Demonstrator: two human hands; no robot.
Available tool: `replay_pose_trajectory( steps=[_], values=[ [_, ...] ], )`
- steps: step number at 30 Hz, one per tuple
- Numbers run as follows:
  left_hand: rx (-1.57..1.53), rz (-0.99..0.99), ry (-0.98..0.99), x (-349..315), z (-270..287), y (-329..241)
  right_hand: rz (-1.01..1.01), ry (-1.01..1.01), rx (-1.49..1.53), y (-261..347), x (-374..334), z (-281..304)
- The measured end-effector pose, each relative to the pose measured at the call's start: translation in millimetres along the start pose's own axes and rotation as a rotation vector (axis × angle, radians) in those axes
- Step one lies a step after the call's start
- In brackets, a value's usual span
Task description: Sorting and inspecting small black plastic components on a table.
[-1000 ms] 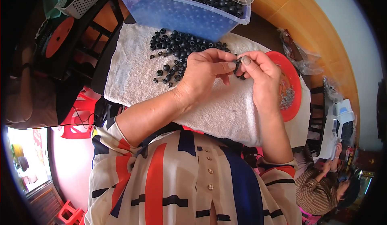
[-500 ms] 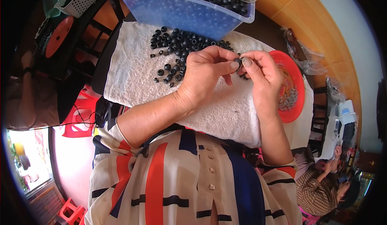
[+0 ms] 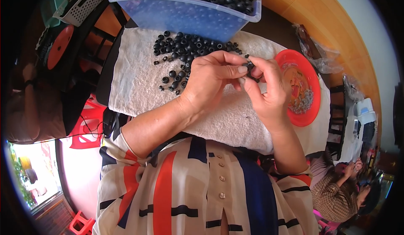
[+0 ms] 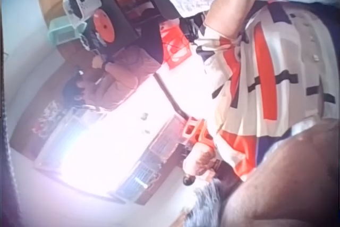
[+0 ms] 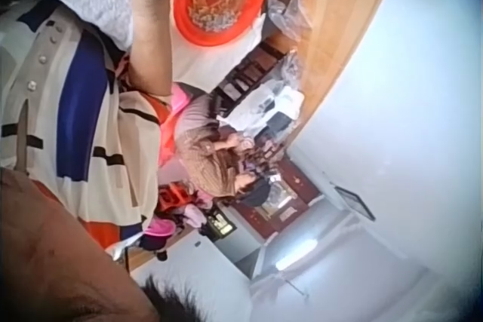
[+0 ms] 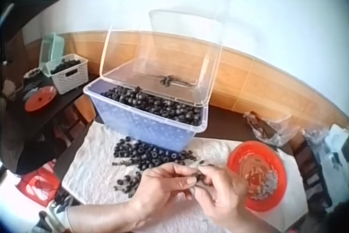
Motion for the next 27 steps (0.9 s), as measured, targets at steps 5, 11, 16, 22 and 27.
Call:
replay_pose_trajectory(
  steps=[5, 11, 16, 22, 27],
  values=[
    [0.019, -0.011, 0.023, 0, -1, 4, 0.061, -0.058, -0.142, -4, -2, -5],
    [0.005, 0.031, 0.018, 0, -1, 1, 0.144, -0.036, -0.199, -1, -1, 3],
    [0.026, 0.081, 0.035, -3, -4, -1, 0.182, 0.022, -0.196, 4, 0, 13],
    [0.025, 0.116, 0.075, -3, -7, 3, 0.280, -0.031, -0.203, 3, -1, 15],
    [0.109, 0.037, 0.127, -3, -6, 5, 0.304, -0.091, -0.207, 5, -1, 12]
  ],
)
Point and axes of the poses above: each hand's wrist, its own x-axis towards the middle knuckle, its own z-axis out of the back of the hand, y = z × x, the point moved 2 cm from there along x, towards the middle knuckle
